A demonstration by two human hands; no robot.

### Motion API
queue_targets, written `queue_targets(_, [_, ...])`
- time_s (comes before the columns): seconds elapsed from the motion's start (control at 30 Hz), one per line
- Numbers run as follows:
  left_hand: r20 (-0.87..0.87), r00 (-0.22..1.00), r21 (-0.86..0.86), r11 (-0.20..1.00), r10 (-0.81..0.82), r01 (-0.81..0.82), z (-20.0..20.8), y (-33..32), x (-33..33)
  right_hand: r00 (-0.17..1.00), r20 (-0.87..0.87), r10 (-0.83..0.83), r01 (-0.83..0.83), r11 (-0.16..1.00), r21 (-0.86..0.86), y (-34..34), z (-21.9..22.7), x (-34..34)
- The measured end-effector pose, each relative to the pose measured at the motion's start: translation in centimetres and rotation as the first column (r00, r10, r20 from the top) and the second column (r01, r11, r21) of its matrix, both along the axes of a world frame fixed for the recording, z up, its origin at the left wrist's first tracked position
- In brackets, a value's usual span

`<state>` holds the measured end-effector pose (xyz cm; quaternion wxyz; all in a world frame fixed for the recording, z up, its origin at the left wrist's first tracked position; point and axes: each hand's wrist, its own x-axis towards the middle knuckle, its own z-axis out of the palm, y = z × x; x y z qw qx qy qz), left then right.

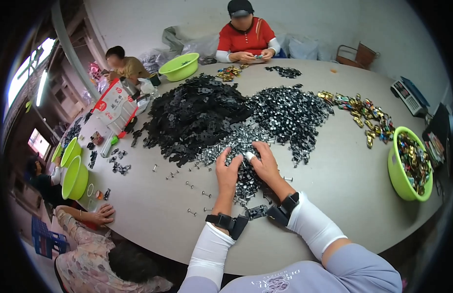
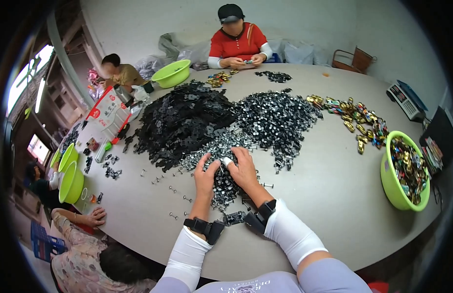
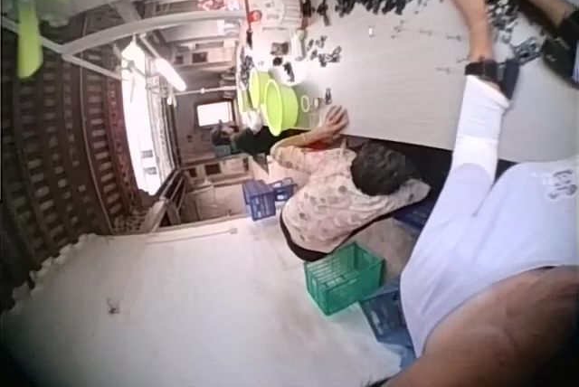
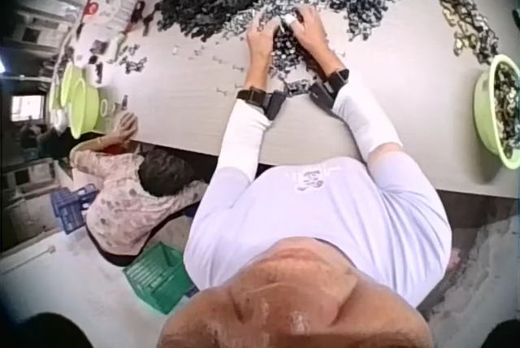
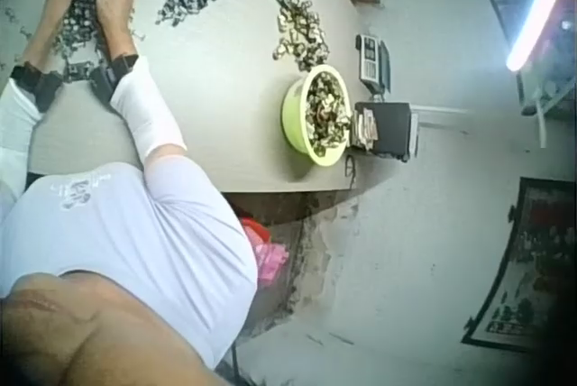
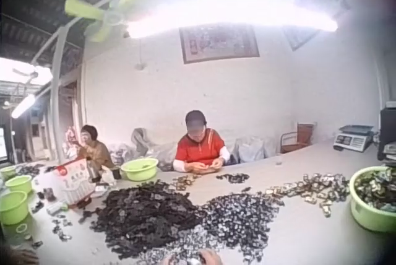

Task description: Sorting and assembling small plastic or metal parts at a workbench.

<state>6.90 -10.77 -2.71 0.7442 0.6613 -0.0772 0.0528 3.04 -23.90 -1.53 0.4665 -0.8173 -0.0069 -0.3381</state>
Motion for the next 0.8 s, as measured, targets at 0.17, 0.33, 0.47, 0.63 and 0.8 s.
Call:
queue_targets(0.17, [-0.17, 0.976, -0.456, 0.889, -0.135, 0.044, 1.8, -1.9, -1.6, 1.0, -0.01, 0.015, -0.013, 0.983, 0.185, -1.1, -0.8, 0.2])
queue_targets(0.33, [-0.153, 0.986, -0.528, 0.849, -0.065, -0.026, 2.6, -1.2, -2.2, 1.0, -0.001, 0.023, -0.021, 0.933, 0.358, 0.9, 0.1, -0.3])
queue_targets(0.47, [-0.163, 0.985, -0.53, 0.847, -0.052, -0.043, 3.1, -1.4, -2.9, 0.995, 0.064, -0.074, 0.043, 0.916, 0.4, 1.5, -0.3, -0.2])
queue_targets(0.63, [-0.09, 0.995, -0.493, 0.865, 0.054, -0.091, 4.9, -2.1, -2.9, 0.996, 0.062, -0.068, 0.023, 0.837, 0.547, 2.2, 1.7, -0.1])
queue_targets(0.8, [-0.019, 0.998, -0.44, 0.896, 0.054, -0.057, 7.6, -3.3, -1.6, 0.994, 0.092, -0.067, -0.01, 0.757, 0.653, 1.5, 4.4, 0.9])
